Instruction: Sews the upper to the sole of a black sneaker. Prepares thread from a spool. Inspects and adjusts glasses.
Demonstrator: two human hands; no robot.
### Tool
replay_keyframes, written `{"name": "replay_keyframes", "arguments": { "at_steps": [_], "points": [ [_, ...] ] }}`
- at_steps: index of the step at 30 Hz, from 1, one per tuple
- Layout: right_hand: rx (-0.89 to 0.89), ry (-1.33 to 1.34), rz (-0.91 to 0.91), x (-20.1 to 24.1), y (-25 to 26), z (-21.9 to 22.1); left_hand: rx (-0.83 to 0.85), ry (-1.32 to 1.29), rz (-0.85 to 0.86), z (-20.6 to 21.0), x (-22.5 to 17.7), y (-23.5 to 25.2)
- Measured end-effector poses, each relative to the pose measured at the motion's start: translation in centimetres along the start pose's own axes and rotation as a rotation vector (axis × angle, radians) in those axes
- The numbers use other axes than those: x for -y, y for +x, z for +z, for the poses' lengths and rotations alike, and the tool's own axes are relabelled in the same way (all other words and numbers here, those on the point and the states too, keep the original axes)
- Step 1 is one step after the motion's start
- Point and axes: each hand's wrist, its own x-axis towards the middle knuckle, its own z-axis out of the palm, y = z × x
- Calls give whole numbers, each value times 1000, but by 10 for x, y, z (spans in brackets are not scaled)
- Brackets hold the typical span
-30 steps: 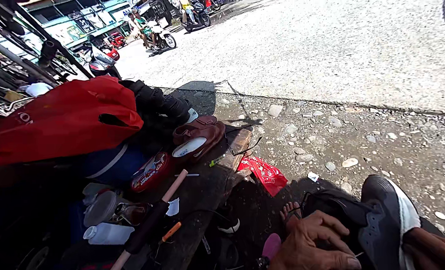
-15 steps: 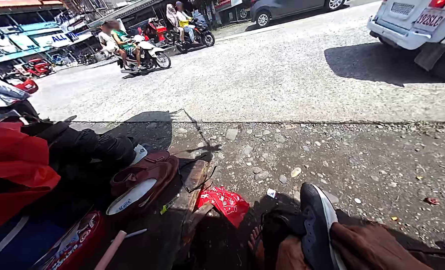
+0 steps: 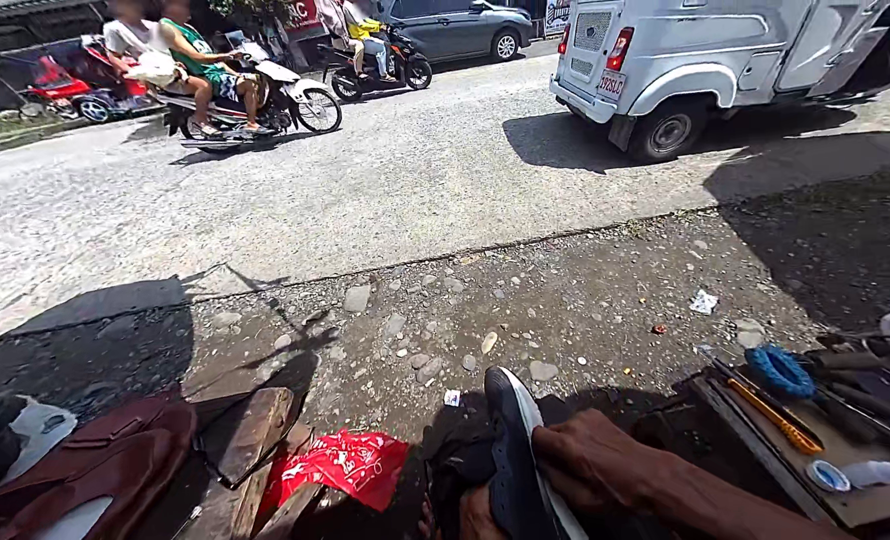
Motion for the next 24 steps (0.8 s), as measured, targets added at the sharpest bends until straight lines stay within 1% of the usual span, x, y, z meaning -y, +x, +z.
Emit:
{"name": "replay_keyframes", "arguments": {
  "at_steps": [4, 7, 9, 11, 14, 18, 20, 21, 24],
  "points": [
    [41, 16, 86, 12, -1, 0, 57, 19, -4, -8, -5, -1],
    [102, -28, 156, 29, 0, 0, 99, 48, -22, -12, -5, -4],
    [125, -91, 159, 39, 3, -1, 134, 13, -53, -14, -2, -3],
    [98, -164, 99, 38, 4, 0, 165, -45, -88, -16, -1, -1],
    [38, -265, 30, 31, 4, -6, 107, -91, -107, -12, 1, 1],
    [11, -305, 120, 30, 3, -15, 63, -152, -128, -10, -3, 3],
    [-8, -301, 154, 29, -3, -6, 56, -152, -147, -10, -6, 1],
    [-44, -309, 160, 27, -6, -2, 45, -148, -137, -10, -5, 1],
    [-232, -372, 129, 16, -21, 1, 12, -142, -89, -7, 2, 0]
  ]
}}
